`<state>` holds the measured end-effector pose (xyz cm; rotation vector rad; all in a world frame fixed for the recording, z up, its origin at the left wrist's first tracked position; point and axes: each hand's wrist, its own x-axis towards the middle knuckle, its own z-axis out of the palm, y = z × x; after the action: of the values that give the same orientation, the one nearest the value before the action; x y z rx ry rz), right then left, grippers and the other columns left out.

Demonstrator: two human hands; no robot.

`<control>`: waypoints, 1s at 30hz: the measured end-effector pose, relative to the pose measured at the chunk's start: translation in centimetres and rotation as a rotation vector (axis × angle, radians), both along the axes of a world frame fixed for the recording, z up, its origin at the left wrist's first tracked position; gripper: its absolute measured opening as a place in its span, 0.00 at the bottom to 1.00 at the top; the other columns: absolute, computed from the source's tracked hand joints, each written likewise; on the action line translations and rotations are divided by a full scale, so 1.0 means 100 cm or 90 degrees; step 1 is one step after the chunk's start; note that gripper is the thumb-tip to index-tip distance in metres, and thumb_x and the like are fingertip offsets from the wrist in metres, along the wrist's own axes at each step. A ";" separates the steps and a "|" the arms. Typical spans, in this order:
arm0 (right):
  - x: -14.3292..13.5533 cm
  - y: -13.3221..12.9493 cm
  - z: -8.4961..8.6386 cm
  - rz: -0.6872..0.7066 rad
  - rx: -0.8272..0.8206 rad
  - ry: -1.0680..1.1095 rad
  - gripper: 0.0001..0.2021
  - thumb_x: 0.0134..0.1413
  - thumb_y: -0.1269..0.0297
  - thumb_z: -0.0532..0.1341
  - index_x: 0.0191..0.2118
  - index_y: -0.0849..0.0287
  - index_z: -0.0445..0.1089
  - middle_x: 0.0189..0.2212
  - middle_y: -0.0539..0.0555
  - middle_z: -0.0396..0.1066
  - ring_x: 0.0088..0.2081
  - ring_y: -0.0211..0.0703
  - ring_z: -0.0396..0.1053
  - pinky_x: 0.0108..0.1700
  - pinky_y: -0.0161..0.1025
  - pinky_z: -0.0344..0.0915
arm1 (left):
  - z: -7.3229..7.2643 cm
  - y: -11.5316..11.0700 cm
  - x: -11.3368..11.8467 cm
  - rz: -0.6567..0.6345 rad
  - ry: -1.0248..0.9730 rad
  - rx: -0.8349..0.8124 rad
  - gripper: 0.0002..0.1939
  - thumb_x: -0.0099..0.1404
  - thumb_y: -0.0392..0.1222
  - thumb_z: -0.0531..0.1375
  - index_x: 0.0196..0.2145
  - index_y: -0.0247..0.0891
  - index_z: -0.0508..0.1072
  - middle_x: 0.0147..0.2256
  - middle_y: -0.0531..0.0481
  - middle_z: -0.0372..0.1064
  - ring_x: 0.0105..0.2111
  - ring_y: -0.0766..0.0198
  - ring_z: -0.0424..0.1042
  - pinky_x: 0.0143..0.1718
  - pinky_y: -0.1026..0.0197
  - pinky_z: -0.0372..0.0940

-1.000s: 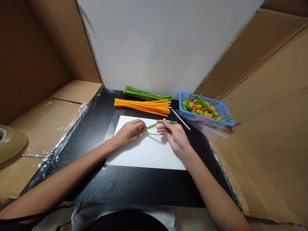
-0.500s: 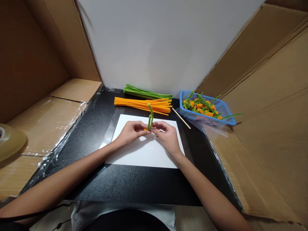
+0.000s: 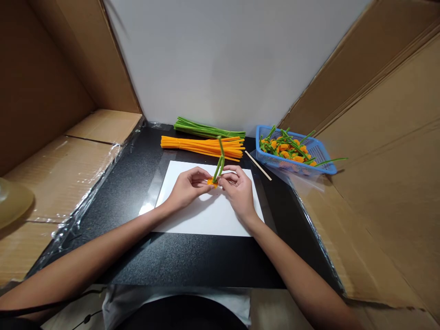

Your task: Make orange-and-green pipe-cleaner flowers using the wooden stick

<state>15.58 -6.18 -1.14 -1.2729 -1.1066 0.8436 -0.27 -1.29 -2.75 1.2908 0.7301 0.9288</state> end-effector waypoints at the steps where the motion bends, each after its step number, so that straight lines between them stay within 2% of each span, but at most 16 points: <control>1: 0.000 0.000 -0.001 -0.007 0.008 -0.021 0.11 0.50 0.67 0.64 0.42 0.58 0.70 0.27 0.49 0.73 0.33 0.41 0.74 0.35 0.36 0.68 | 0.000 -0.001 0.001 0.004 0.003 0.000 0.18 0.47 0.40 0.74 0.35 0.34 0.74 0.35 0.47 0.77 0.33 0.63 0.76 0.38 0.60 0.72; 6: 0.001 -0.002 0.000 -0.004 0.035 -0.168 0.10 0.53 0.68 0.61 0.40 0.59 0.77 0.29 0.52 0.75 0.32 0.42 0.73 0.39 0.38 0.69 | 0.000 -0.003 0.003 0.028 -0.013 -0.046 0.22 0.45 0.37 0.74 0.36 0.34 0.72 0.34 0.48 0.75 0.31 0.64 0.75 0.35 0.60 0.72; 11: 0.008 0.000 0.006 0.063 0.066 -0.269 0.10 0.56 0.69 0.59 0.35 0.57 0.80 0.30 0.54 0.75 0.34 0.43 0.72 0.39 0.39 0.68 | 0.000 -0.004 0.002 0.010 -0.055 -0.075 0.26 0.49 0.36 0.72 0.46 0.37 0.72 0.35 0.48 0.77 0.33 0.63 0.77 0.39 0.57 0.72; 15: 0.015 0.002 0.009 0.130 0.084 -0.301 0.11 0.57 0.69 0.60 0.40 0.56 0.80 0.31 0.52 0.73 0.32 0.40 0.69 0.36 0.38 0.66 | 0.003 -0.004 0.002 0.015 -0.065 -0.080 0.20 0.50 0.37 0.72 0.41 0.36 0.75 0.37 0.46 0.78 0.36 0.60 0.78 0.41 0.57 0.72; 18: 0.019 0.004 0.007 0.160 0.103 -0.319 0.10 0.56 0.68 0.63 0.43 0.54 0.79 0.31 0.51 0.72 0.32 0.40 0.69 0.37 0.38 0.66 | 0.003 -0.003 0.003 0.039 -0.098 -0.106 0.19 0.49 0.36 0.73 0.38 0.35 0.75 0.36 0.46 0.78 0.37 0.59 0.78 0.40 0.57 0.72; 22: 0.021 0.004 0.002 0.154 0.122 -0.306 0.08 0.57 0.67 0.65 0.42 0.52 0.80 0.33 0.52 0.75 0.35 0.42 0.72 0.40 0.40 0.67 | 0.001 -0.002 0.001 0.050 -0.082 -0.109 0.13 0.51 0.38 0.72 0.34 0.34 0.76 0.31 0.48 0.77 0.30 0.64 0.76 0.35 0.61 0.71; 24: 0.021 0.003 0.000 0.140 0.131 -0.300 0.07 0.57 0.67 0.65 0.40 0.53 0.80 0.35 0.53 0.77 0.37 0.43 0.74 0.41 0.41 0.68 | 0.000 -0.001 0.000 0.042 -0.077 -0.101 0.12 0.51 0.39 0.72 0.33 0.34 0.77 0.31 0.48 0.77 0.30 0.64 0.76 0.35 0.61 0.70; 30: 0.018 0.002 -0.002 0.065 0.186 -0.353 0.04 0.55 0.67 0.67 0.37 0.55 0.80 0.32 0.52 0.79 0.31 0.41 0.74 0.36 0.39 0.69 | 0.003 -0.002 -0.003 0.019 -0.044 -0.045 0.13 0.53 0.43 0.71 0.34 0.35 0.77 0.31 0.49 0.77 0.31 0.62 0.76 0.35 0.61 0.71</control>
<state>17.39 -6.01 -1.34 -1.2381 -1.6781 0.3809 -0.52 -1.46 -2.50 1.1838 0.7238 0.9581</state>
